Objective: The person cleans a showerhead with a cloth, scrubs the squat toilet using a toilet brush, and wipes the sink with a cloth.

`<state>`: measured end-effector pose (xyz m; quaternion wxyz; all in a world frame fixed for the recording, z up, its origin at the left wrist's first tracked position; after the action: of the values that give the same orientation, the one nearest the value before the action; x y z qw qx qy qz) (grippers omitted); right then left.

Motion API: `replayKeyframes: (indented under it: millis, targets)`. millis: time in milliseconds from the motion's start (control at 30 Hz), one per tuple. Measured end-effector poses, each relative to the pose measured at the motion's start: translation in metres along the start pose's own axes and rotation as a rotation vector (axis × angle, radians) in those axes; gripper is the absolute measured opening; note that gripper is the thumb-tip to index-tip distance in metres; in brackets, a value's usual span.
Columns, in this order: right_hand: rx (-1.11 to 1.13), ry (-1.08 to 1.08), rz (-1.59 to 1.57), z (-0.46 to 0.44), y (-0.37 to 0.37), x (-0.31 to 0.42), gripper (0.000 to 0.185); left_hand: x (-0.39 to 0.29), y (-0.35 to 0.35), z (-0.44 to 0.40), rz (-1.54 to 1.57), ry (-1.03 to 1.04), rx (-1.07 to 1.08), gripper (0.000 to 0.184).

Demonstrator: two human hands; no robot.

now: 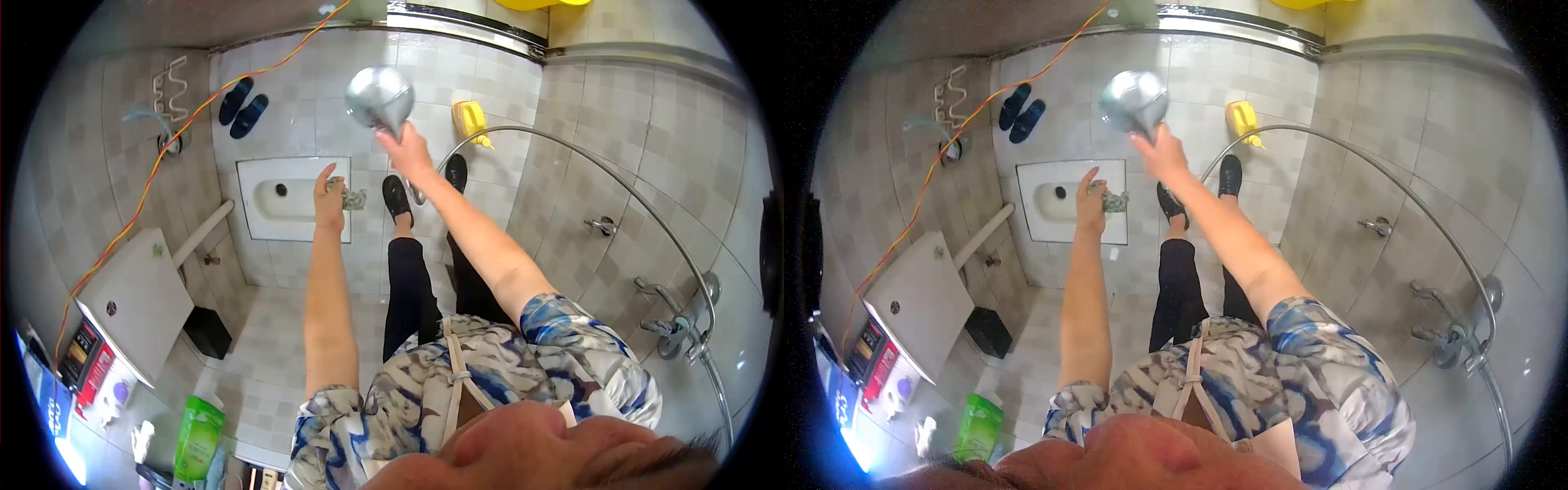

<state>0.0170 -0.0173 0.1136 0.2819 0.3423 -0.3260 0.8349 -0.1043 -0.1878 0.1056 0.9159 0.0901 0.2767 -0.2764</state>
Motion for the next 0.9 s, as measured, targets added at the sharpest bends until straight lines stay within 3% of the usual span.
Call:
replayKeyframes:
  millis: [100, 233, 300, 400, 467, 700, 900]
  targets:
    - [-0.134, 0.212, -0.232, -0.026, -0.057, -0.024, 0.046, -0.002, 0.038, -0.003, -0.12, 0.053, 0.09, 0.035]
    - [-0.48, 0.246, -0.503, -0.046, -0.142, -0.048, 0.035, -0.014, 0.082, -0.006, -0.162, 0.005, 0.137, 0.032]
    - [-0.589, 0.289, -0.514, -0.058, -0.189, -0.089, 0.037, -0.011, 0.105, -0.007, -0.207, 0.017, 0.148, 0.029]
    - [-0.654, 0.329, -0.803, -0.066, -0.242, -0.124, 0.042, -0.005, 0.132, -0.007, -0.215, -0.072, 0.182, 0.027]
    - [-0.869, 0.419, -1.092, -0.08, -0.273, -0.159, 0.052, 0.004, 0.149, -0.011, -0.197, -0.091, 0.2, 0.027]
    - [-0.994, 0.438, -1.361, -0.126, -0.34, -0.224, 0.057, 0.026, 0.181, -0.021, -0.275, -0.102, 0.227, 0.028]
    - [-0.969, 0.45, -1.474, -0.177, -0.342, -0.263, 0.054, 0.023, 0.176, -0.028, -0.304, -0.128, 0.176, 0.027]
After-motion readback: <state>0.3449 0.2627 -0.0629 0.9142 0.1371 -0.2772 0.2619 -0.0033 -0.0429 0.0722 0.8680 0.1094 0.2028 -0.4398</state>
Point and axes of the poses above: each hand's wrist, its own z-axis away from the middle knuckle, its own y-axis out of the palm, x = y × z, the point moved 2 cm from there along -z, towards the middle knuckle
